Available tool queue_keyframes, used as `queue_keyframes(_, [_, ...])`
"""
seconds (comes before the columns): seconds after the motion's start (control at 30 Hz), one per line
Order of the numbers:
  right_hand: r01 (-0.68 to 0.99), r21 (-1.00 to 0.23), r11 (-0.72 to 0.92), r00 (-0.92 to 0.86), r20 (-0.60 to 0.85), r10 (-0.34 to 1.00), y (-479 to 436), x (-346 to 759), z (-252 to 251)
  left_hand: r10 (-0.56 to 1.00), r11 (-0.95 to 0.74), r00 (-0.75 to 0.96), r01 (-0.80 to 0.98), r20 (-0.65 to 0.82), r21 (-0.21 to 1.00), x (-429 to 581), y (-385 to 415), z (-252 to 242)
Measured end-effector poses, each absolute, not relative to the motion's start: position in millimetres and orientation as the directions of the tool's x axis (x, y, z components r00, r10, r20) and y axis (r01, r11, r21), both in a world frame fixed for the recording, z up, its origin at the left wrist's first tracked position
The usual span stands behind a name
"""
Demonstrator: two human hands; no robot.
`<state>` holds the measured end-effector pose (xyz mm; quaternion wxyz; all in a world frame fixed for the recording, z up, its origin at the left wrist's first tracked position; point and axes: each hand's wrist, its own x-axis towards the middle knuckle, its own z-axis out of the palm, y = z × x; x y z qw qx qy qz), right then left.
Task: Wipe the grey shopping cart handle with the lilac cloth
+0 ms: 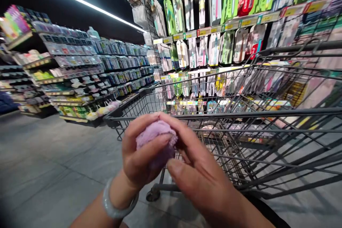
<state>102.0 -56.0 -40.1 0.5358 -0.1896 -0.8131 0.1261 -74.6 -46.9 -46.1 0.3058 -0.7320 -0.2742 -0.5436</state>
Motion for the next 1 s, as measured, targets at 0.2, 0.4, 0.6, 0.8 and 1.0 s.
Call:
queue_keyframes(0.2, [0.739,-0.066,0.671,-0.082,0.979,0.186,-27.0,117.1,-45.5,-0.088,-0.563,0.143,0.809,0.986,-0.168,-94.2,-28.2,-29.1])
queue_keyframes(0.4, [0.87,0.082,0.486,-0.198,0.961,0.192,8.8,111.8,-64.0,-0.169,-0.395,0.423,0.798,0.89,-0.455,-61.1,3.0,-92.5])
queue_keyframes(0.6, [0.875,0.12,0.469,-0.244,0.946,0.213,13.2,116.7,-68.3,-0.137,-0.367,0.517,0.766,0.845,-0.528,-91.1,7.2,-104.2])
queue_keyframes(0.8, [0.869,0.089,0.486,-0.227,0.945,0.234,17.4,112.4,-68.1,0.076,-0.329,0.254,0.919,0.964,-0.217,-121.3,-2.7,-61.2])
queue_keyframes(1.0, [0.859,0.05,0.51,-0.194,0.953,0.234,19.5,109.3,-67.4,0.181,-0.349,0.407,0.878,0.895,-0.328,-119.4,-4.0,-92.7])
